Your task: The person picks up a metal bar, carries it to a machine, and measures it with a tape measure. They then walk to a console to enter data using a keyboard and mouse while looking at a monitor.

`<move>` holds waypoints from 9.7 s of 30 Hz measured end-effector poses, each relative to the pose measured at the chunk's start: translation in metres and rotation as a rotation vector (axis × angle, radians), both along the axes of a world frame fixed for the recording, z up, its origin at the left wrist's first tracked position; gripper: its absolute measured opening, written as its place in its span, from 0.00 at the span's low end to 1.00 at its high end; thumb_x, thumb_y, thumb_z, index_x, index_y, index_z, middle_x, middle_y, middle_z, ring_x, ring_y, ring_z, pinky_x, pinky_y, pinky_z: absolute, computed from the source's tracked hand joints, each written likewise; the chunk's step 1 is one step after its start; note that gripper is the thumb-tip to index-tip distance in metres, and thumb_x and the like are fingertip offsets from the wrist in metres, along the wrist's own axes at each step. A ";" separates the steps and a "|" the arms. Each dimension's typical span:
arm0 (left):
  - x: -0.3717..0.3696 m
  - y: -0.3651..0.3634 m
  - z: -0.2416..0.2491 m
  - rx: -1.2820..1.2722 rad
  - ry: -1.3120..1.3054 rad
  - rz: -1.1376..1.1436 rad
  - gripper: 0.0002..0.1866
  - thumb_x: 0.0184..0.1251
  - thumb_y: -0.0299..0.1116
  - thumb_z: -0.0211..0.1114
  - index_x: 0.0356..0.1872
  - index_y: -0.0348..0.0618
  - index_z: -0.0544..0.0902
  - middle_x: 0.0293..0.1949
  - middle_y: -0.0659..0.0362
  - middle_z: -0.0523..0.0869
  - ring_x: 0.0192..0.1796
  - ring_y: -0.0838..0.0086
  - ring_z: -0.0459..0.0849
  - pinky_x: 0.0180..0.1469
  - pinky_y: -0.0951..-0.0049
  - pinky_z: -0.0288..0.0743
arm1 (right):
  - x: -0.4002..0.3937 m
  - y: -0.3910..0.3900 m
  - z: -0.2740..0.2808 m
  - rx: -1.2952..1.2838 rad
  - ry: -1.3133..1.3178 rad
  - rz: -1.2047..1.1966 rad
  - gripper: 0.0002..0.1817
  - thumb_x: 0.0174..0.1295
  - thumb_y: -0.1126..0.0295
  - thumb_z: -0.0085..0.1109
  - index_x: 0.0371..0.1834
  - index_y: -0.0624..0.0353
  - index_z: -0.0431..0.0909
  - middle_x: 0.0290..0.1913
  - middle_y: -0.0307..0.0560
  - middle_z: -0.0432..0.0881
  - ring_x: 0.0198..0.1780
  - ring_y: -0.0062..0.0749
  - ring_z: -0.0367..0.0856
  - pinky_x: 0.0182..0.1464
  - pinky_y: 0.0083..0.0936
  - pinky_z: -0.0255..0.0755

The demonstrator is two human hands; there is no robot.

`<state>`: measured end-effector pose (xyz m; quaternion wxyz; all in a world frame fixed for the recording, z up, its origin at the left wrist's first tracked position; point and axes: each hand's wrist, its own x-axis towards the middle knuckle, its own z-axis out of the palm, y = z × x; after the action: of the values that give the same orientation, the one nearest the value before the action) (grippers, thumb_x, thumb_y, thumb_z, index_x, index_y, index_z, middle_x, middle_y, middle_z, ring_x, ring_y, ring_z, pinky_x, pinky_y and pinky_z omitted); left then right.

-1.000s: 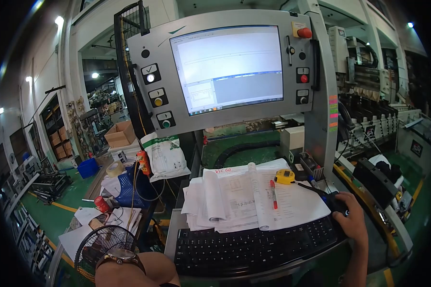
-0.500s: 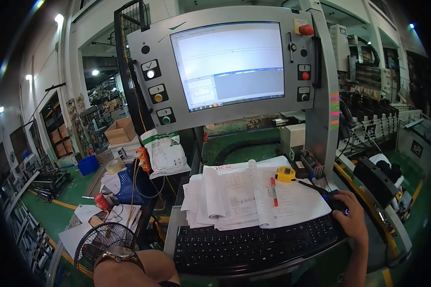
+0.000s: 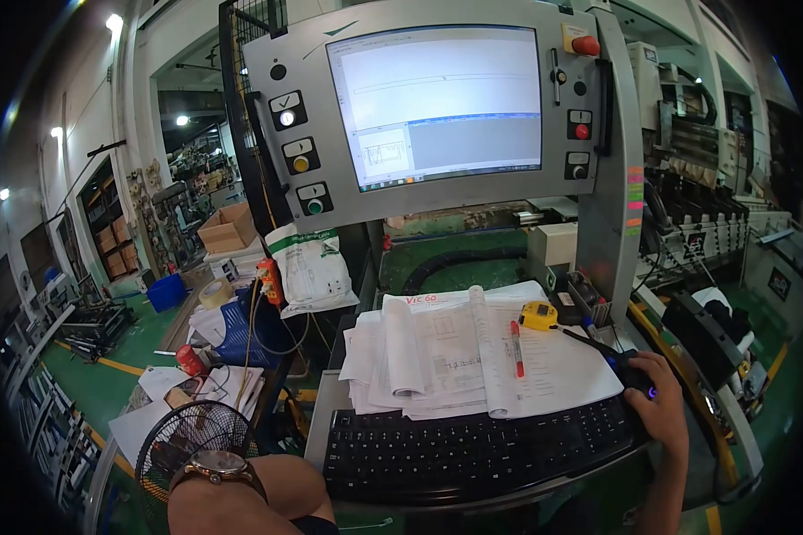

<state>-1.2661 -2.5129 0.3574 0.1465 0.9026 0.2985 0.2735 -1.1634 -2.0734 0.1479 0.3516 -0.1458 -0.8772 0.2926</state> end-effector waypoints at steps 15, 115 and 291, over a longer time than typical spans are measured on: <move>0.001 -0.004 -0.002 -0.026 -0.013 0.025 0.11 0.70 0.26 0.65 0.31 0.28 0.89 0.29 0.45 0.88 0.35 0.51 0.91 0.53 0.46 0.90 | -0.001 -0.003 0.001 -0.015 0.004 -0.008 0.31 0.55 0.68 0.70 0.64 0.65 0.84 0.72 0.59 0.82 0.71 0.55 0.84 0.73 0.41 0.75; -0.001 -0.006 -0.004 -0.029 -0.038 0.010 0.08 0.61 0.24 0.69 0.30 0.25 0.90 0.29 0.43 0.87 0.34 0.48 0.90 0.50 0.42 0.90 | 0.000 -0.004 0.000 -0.052 0.070 0.014 0.32 0.49 0.73 0.66 0.63 0.68 0.84 0.69 0.59 0.84 0.70 0.51 0.84 0.76 0.39 0.72; -0.014 0.005 -0.001 -0.084 -0.030 0.064 0.10 0.60 0.30 0.70 0.30 0.29 0.88 0.28 0.44 0.88 0.32 0.50 0.91 0.47 0.47 0.91 | -0.002 -0.004 -0.001 0.008 0.012 -0.015 0.29 0.53 0.70 0.69 0.62 0.66 0.85 0.71 0.58 0.83 0.71 0.54 0.83 0.77 0.42 0.71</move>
<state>-1.2802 -2.5083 0.3564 0.1801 0.8814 0.3361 0.2787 -1.1656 -2.0770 0.1472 0.3596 -0.1490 -0.8751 0.2874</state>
